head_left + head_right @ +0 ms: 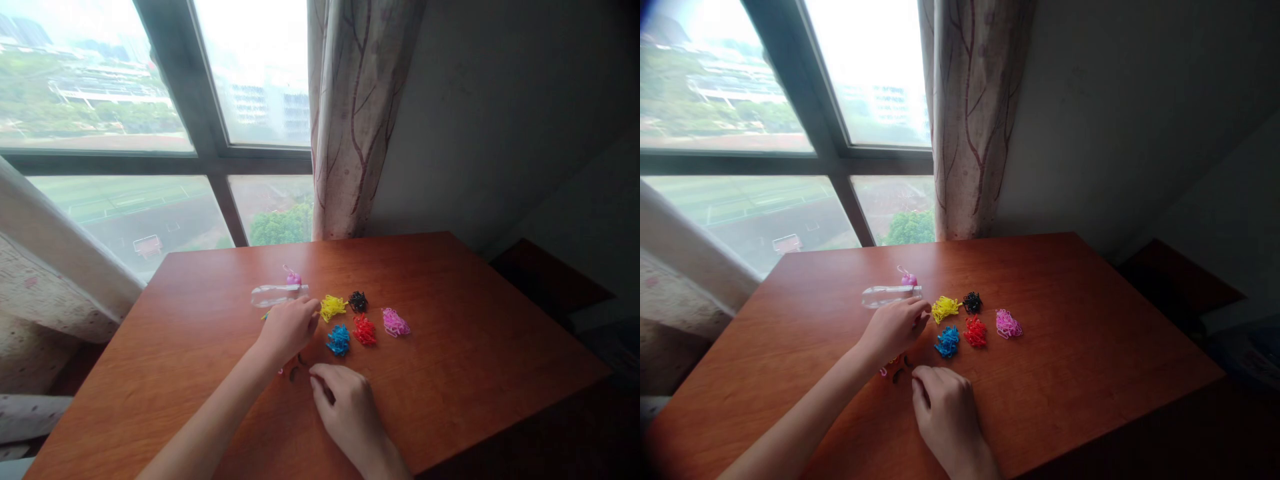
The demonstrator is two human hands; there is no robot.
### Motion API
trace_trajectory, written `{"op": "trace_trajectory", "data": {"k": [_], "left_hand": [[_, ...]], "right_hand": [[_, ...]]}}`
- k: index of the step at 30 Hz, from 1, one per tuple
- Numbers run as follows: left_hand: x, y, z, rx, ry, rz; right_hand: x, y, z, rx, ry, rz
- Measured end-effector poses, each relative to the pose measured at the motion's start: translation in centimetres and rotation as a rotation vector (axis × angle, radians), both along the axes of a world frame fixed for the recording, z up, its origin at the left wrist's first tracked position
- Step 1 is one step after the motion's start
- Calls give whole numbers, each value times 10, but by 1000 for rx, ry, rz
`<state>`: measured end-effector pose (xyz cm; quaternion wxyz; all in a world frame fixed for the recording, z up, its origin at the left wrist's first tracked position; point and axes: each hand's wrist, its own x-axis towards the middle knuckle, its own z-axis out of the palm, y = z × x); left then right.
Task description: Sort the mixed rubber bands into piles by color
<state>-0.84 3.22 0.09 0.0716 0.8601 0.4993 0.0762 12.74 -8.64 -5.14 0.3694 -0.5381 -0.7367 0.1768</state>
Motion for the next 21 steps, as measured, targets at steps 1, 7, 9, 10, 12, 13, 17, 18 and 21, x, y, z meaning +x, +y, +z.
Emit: {"op": "trace_trajectory", "data": {"k": [1, 7, 9, 10, 12, 13, 17, 18, 21], "left_hand": [[-4, -4, 2, 0, -1, 5], [-32, -29, 12, -10, -28, 44], [-43, -38, 10, -26, -76, 59], [-49, -43, 8, -33, -102, 65], [-60, -54, 2, -48, -135, 95], [-65, -59, -1, -59, -144, 116], [-78, -77, -15, -79, -202, 167], [-81, -82, -19, -87, -218, 168], [-84, -91, -29, -129, -259, 162]], "right_hand": [[0, 0, 0, -4, 3, 1], [0, -1, 2, -34, 13, 7], [0, -1, 2, -41, -11, 3], [-1, -1, 1, -46, -28, 1], [-2, 0, 0, -59, -66, -5], [-2, 0, 0, -65, -82, -8], [-4, 1, -2, -75, -112, -13], [-4, 2, -2, -78, -119, -15], [-5, 1, 0, -83, -144, -20]]}}
